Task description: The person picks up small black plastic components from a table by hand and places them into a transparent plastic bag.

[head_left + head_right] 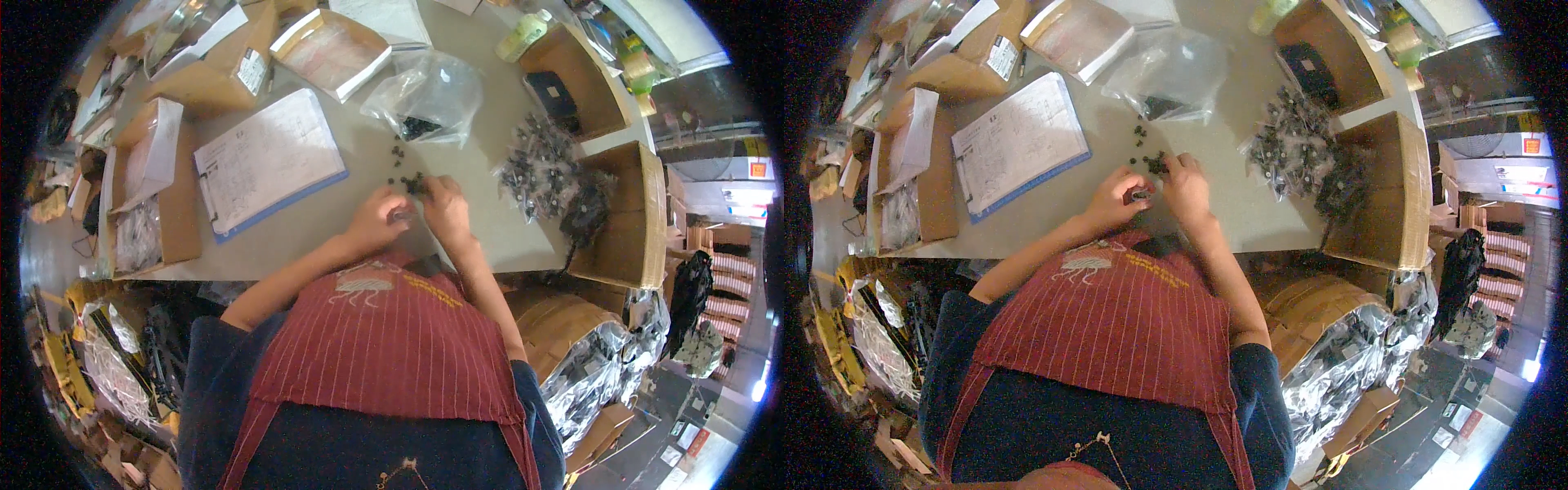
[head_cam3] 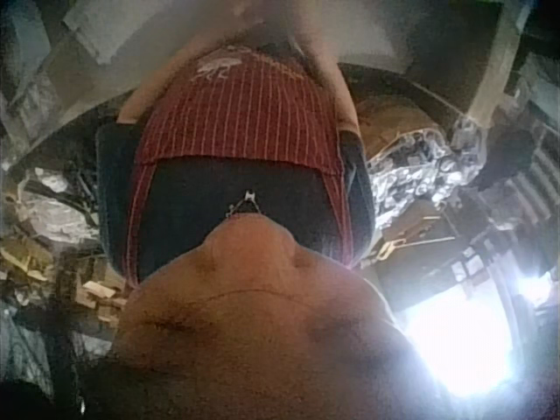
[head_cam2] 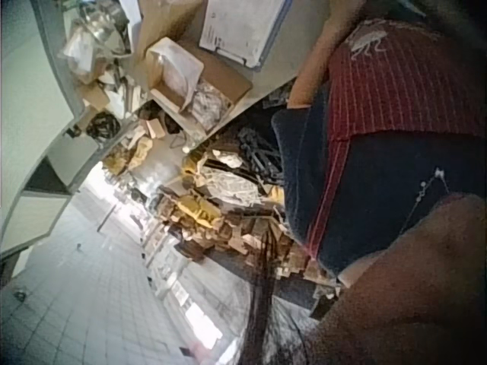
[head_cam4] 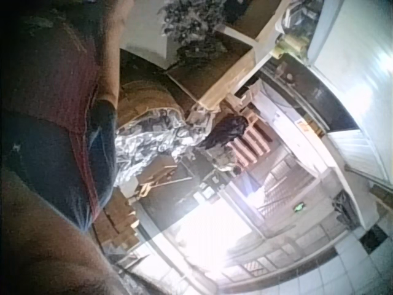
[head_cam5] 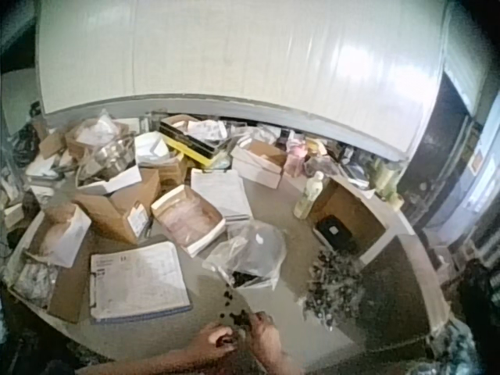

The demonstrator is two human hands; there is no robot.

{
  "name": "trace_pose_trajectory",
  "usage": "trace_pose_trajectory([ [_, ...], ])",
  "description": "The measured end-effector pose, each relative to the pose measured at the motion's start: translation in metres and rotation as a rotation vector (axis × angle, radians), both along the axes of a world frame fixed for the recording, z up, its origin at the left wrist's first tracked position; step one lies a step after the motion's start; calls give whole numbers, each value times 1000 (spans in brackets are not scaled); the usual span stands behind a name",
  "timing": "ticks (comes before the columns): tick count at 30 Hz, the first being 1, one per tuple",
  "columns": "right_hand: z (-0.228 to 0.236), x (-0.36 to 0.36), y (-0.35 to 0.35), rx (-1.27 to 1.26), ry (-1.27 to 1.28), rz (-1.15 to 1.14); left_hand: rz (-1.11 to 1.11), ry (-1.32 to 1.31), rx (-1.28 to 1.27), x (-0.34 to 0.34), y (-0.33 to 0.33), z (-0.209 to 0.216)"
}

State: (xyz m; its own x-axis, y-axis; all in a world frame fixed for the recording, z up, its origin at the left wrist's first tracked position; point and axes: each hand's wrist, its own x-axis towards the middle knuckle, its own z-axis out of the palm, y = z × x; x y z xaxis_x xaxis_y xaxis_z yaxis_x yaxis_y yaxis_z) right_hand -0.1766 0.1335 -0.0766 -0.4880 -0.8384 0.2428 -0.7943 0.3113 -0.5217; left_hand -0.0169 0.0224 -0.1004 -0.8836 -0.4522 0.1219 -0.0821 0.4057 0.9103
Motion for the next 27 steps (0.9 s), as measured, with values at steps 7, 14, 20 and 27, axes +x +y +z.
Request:
trace_pose_trajectory([
  [7,0,-9,16,-2,-96,3,29,-72,34,3,2,7],
  [14,50,21,25,-179,-522,24,-13,16,23,-1,2,9],
  [20,44,14,15,-161,-360,65,-23,33,17,-3,1,-4],
  [27,-12,-8,5,-78,31,33,12,-26,74,3,2,5],
])
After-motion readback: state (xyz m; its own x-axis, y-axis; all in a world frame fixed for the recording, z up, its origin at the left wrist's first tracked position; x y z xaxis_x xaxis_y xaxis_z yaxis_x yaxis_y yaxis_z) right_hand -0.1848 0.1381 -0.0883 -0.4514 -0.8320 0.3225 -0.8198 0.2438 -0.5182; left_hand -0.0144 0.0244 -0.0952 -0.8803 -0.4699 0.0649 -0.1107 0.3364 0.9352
